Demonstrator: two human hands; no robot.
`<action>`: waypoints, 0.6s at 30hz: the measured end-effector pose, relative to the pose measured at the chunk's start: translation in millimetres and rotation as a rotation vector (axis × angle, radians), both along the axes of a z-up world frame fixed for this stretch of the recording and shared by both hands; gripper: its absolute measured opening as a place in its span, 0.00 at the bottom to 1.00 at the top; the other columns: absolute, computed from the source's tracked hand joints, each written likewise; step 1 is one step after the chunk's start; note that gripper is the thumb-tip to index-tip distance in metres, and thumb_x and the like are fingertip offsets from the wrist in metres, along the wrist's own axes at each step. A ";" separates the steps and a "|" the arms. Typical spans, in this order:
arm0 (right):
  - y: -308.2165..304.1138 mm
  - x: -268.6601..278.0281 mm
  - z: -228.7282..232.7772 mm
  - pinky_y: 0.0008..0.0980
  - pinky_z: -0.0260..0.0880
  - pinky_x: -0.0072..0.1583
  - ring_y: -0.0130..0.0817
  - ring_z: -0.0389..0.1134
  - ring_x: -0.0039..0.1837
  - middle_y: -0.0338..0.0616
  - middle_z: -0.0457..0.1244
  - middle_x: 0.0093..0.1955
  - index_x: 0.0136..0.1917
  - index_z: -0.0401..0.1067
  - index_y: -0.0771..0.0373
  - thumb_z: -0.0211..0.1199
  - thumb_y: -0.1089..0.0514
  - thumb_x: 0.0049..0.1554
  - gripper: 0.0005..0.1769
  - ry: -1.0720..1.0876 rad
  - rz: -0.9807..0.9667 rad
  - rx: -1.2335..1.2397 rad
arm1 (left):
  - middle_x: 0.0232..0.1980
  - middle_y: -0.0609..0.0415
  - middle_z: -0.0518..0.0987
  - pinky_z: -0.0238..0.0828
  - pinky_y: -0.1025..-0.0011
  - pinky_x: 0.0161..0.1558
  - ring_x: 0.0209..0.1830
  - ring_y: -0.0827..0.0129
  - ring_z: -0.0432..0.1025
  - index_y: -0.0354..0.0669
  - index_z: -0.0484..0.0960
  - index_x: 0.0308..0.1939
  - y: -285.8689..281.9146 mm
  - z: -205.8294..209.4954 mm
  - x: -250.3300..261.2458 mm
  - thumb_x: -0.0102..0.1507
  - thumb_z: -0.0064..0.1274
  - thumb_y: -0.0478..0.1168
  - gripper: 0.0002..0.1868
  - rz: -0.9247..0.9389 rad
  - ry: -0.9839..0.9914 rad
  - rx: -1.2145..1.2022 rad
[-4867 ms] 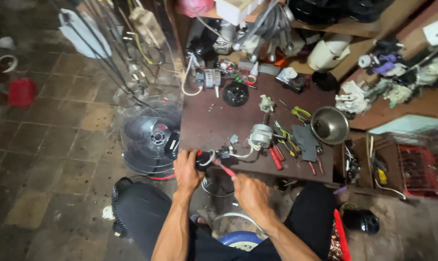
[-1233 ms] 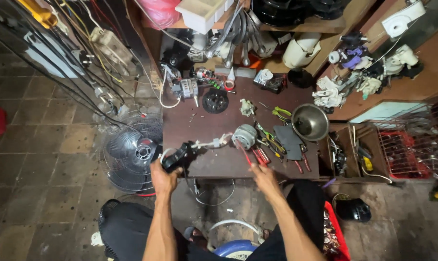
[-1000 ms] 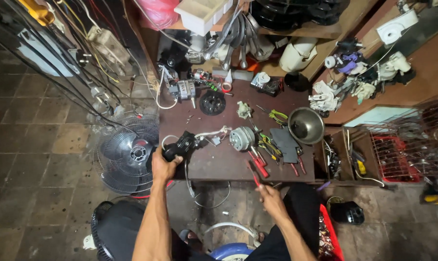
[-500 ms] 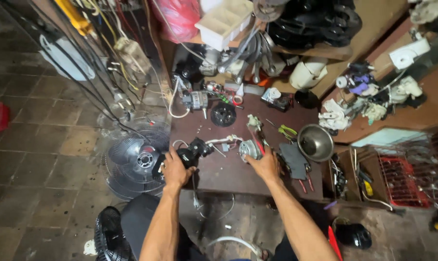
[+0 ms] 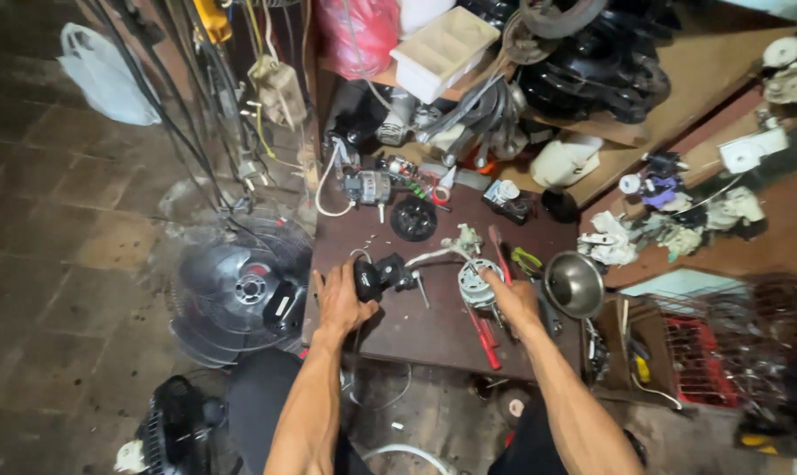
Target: The person sits on the floor and uses a red screwdriver to work on various electrical components, including a fan motor and a black plastic housing. They manipulate wires and small parts on a cluttered workbench, occasionally picking up a metal bowl and a rag to assist with the task.
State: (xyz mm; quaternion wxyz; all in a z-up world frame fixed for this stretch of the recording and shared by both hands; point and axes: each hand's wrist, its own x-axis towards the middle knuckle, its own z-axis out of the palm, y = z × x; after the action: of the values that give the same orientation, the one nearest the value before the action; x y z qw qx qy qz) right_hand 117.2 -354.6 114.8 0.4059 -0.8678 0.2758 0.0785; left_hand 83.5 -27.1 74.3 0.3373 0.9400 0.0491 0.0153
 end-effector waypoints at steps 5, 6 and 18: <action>0.2 -15.9 31.2 0.33 0.62 0.28 0.31 0.54 0.25 0.49 0.59 0.31 0.50 0.72 0.70 0.66 0.27 0.48 0.41 0.076 -0.126 0.375 | 0.73 0.40 0.59 0.26 0.39 0.76 0.76 0.48 0.53 0.44 0.57 0.74 -16.2 -0.6 8.1 0.48 0.65 0.46 0.53 -0.035 0.032 0.155; -1.3 -16.5 28.7 0.26 0.58 0.22 0.18 0.44 0.18 0.40 0.54 0.27 0.51 0.68 0.68 0.66 0.30 0.50 0.38 0.106 -0.169 0.587 | 0.77 0.39 0.53 0.27 0.39 0.75 0.80 0.50 0.45 0.43 0.58 0.74 -18.2 -4.2 11.7 0.49 0.65 0.46 0.52 -0.033 -0.003 0.257; 58.7 -107.5 -24.3 0.17 0.50 0.22 0.13 0.41 0.18 0.44 0.60 0.29 0.50 0.69 0.61 0.68 0.29 0.50 0.34 0.204 -0.396 1.062 | 0.63 0.28 0.71 0.57 0.52 0.71 0.68 0.38 0.64 0.25 0.62 0.69 -112.1 16.2 -82.2 0.39 0.79 0.43 0.61 -0.132 0.207 -0.964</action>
State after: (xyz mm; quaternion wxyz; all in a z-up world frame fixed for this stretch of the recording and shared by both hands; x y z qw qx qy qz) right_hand 9.6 -295.8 90.5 0.7643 -0.4647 0.3937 0.2119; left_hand 1.3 -139.2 90.5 0.7271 0.6748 0.0241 -0.1240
